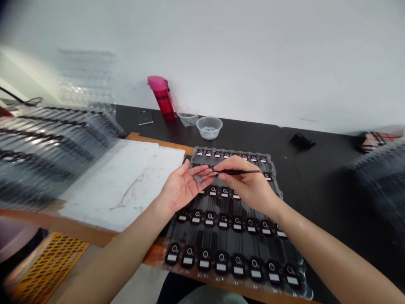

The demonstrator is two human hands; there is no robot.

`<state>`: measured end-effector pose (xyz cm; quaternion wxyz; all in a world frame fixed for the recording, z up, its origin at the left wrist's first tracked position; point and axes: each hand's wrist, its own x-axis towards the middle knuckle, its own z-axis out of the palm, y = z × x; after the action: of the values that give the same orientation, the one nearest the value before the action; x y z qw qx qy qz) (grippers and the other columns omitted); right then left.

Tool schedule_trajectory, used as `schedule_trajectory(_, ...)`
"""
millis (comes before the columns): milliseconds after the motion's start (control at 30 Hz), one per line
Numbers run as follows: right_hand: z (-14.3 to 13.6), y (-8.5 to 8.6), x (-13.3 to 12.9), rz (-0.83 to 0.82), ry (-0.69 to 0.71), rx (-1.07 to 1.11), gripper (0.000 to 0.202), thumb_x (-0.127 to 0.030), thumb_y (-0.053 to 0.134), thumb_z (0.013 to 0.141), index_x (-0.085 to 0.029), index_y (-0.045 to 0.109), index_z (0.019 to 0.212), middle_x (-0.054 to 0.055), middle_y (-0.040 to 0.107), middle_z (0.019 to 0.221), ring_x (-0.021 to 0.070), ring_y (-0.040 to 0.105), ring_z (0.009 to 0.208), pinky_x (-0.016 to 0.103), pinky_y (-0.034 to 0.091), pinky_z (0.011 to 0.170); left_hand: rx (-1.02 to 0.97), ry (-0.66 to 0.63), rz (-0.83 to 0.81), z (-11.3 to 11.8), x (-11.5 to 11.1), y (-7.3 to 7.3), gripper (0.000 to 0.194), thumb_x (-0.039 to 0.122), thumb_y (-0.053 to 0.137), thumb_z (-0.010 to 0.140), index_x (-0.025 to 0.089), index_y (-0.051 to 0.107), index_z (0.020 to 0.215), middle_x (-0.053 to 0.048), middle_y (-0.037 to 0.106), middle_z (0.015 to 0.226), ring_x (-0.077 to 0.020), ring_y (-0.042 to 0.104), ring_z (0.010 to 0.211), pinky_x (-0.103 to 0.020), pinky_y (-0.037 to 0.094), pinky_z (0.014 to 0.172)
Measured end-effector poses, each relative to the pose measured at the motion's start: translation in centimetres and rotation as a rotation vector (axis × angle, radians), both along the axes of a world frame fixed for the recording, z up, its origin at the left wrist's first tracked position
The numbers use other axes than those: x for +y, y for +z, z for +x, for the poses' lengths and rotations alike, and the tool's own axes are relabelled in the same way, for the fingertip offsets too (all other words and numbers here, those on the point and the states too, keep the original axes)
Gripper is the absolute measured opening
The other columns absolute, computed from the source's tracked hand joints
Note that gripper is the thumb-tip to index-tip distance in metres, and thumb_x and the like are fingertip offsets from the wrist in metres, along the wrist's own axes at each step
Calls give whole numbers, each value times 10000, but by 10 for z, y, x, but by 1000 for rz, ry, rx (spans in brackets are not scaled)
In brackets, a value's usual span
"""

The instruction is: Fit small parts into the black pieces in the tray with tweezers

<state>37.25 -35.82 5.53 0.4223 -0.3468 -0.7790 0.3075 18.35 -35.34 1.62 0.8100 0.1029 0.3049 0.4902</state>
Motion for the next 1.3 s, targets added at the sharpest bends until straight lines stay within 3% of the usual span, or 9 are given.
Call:
schedule_trajectory(300,-1,-15,12,-98,-2,105,120,-239,612,850,-210,662,955,54,604,959,182,573,907,311,498,806,39,-3,6,1,-1,2,442,433,444,874,32,630,874,-206,649,944,-237,646,879,-384,508,875)
schedule_trajectory(500,-4,-13,11,-70,1,79,106,-245,619,845,-213,667,933,51,621,923,181,583,892,310,513,784,72,-26,33,2,-3,1,445,447,444,870,47,639,867,-203,651,976,-251,640,918,-384,506,874)
schedule_trajectory(833,-2,-13,5,-160,23,121,137,-271,624,839,-192,672,940,55,612,909,169,596,844,291,542,730,107,-34,48,3,-4,1,435,444,479,856,44,646,874,-188,658,952,-222,641,870,-384,500,892)
schedule_trajectory(1133,1,-13,2,-154,34,113,130,-281,617,847,-201,671,935,51,607,902,171,604,830,297,533,732,114,-44,62,3,-4,2,414,432,485,856,54,650,880,-175,665,928,-219,644,853,-384,504,876)
schedule_trajectory(1300,3,-12,0,-51,-13,83,107,-258,615,850,-209,677,923,53,620,877,178,593,836,312,501,753,169,-81,69,4,-6,3,358,367,475,874,59,651,835,-148,663,843,-196,651,773,-332,524,787)
